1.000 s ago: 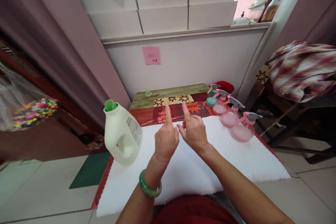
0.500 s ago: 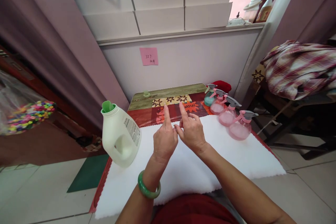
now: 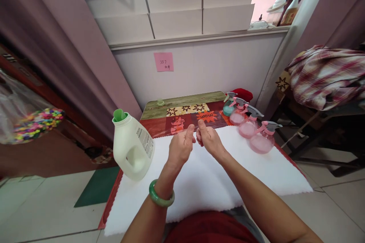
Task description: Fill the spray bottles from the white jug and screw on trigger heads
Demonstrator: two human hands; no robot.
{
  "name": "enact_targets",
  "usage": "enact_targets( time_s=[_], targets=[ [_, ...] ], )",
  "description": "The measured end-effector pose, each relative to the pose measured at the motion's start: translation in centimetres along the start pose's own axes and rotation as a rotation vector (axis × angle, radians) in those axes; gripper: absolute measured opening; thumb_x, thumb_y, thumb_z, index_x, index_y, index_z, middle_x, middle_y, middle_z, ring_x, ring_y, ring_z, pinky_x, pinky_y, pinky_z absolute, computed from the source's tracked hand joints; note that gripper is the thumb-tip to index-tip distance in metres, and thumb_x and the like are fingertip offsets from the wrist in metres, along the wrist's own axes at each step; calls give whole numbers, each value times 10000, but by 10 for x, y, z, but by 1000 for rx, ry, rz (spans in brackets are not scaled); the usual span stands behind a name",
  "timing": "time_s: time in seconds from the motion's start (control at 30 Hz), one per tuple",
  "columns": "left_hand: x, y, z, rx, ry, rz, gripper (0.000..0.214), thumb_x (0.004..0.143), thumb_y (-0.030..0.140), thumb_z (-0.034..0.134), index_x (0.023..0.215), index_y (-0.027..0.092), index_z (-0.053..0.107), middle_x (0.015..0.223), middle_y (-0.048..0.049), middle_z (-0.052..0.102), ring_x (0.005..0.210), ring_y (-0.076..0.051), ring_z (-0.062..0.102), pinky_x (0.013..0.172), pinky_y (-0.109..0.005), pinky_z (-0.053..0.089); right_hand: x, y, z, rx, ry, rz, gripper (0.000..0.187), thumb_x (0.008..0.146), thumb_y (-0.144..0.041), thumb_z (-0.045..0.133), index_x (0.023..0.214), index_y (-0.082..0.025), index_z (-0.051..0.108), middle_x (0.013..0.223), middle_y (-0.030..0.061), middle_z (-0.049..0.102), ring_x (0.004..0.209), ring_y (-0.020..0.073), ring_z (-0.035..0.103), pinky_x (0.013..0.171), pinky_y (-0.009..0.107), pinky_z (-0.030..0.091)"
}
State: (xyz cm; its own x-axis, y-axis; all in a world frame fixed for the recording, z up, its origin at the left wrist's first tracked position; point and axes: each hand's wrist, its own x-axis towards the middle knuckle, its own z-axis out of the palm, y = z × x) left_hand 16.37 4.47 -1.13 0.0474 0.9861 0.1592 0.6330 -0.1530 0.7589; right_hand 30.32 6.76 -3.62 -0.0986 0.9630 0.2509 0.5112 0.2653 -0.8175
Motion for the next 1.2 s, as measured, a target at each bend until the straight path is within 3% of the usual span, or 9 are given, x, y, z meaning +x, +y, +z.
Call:
enact_targets(
  time_s=[0.1, 0.2, 0.27, 0.33, 0.47, 0.6, 0.8, 1.03, 1.2],
  targets=[
    [0, 0, 6, 103, 22, 56, 610, 1022, 582, 262, 725, 224, 657, 670, -34, 704, 682, -209, 661, 675, -320, 449, -3, -3, 1, -33, 16, 21, 556, 1042, -504, 330, 666, -221, 627, 613, 4, 671, 599, 162, 617, 587, 260, 376],
    [-3, -6, 13, 196, 116, 86, 398, 1013, 475, 409, 1089, 189, 675, 976, -86, 757, 856, -243, 693, 772, -355, 484, -8, 0, 4, -127, 76, -11, 244, 978, -313, 494, 1131, -245, 671, 808, -4, 753, 701, 186, 668, 639, 276, 411],
    [-4, -12, 18, 345, 240, 156, 445, 984, 354, 495, 1375, 147, 542, 1151, -140, 718, 1021, -279, 676, 877, -391, 488, -11, 6, 8, -237, 92, -37, 533, 926, -255, 579, 1450, -239, 478, 881, 6, 766, 722, 206, 679, 668, 299, 440],
    [-3, -17, 21, 566, 347, 205, 634, 953, 233, 517, 1551, 119, 340, 1098, -138, 706, 1023, -288, 666, 904, -407, 487, -12, 12, 11, -413, 147, -99, 825, 873, -220, 662, 1591, -197, 257, 917, 35, 757, 755, 229, 676, 741, 342, 473],
    [0, -20, 23, 823, 393, 183, 805, 917, 56, 416, 1639, 143, 72, 813, -31, 656, 752, -229, 647, 774, -359, 507, -9, 16, 16, -702, 322, -298, 921, 876, -70, 569, 1642, -158, 66, 847, 42, 701, 782, 233, 637, 967, 449, 447],
    [0, -17, 25, 819, 410, 192, 880, 898, 16, 389, 1637, 179, -61, 831, -27, 665, 716, -202, 640, 742, -322, 522, -5, 15, 16, -749, 383, -349, 864, 905, -29, 427, 1647, -161, 6, 762, 21, 645, 734, 224, 587, 999, 475, 429],
    [-1, -16, 26, 839, 366, 155, 936, 874, 2, 421, 1626, 165, -112, 845, -31, 685, 701, -207, 662, 719, -329, 551, -6, 15, 16, -783, 402, -371, 899, 916, -21, 411, 1621, -126, -136, 766, 7, 649, 718, 221, 568, 987, 467, 413],
    [0, -20, 26, 868, 372, 147, 989, 868, 21, 506, 1624, 156, -117, 832, -16, 687, 701, -216, 670, 691, -332, 551, -5, 17, 17, -787, 405, -358, 917, 888, -23, 459, 1633, -128, -65, 755, -6, 655, 704, 200, 569, 1000, 449, 388],
    [0, -21, 27, 852, 393, 170, 1023, 852, 8, 507, 1615, 167, -156, 834, -7, 690, 679, -208, 659, 671, -320, 538, -6, 17, 18, -791, 416, -372, 930, 891, -14, 443, 1620, -115, -126, 744, -11, 651, 700, 205, 566, 993, 450, 376]
  ],
)
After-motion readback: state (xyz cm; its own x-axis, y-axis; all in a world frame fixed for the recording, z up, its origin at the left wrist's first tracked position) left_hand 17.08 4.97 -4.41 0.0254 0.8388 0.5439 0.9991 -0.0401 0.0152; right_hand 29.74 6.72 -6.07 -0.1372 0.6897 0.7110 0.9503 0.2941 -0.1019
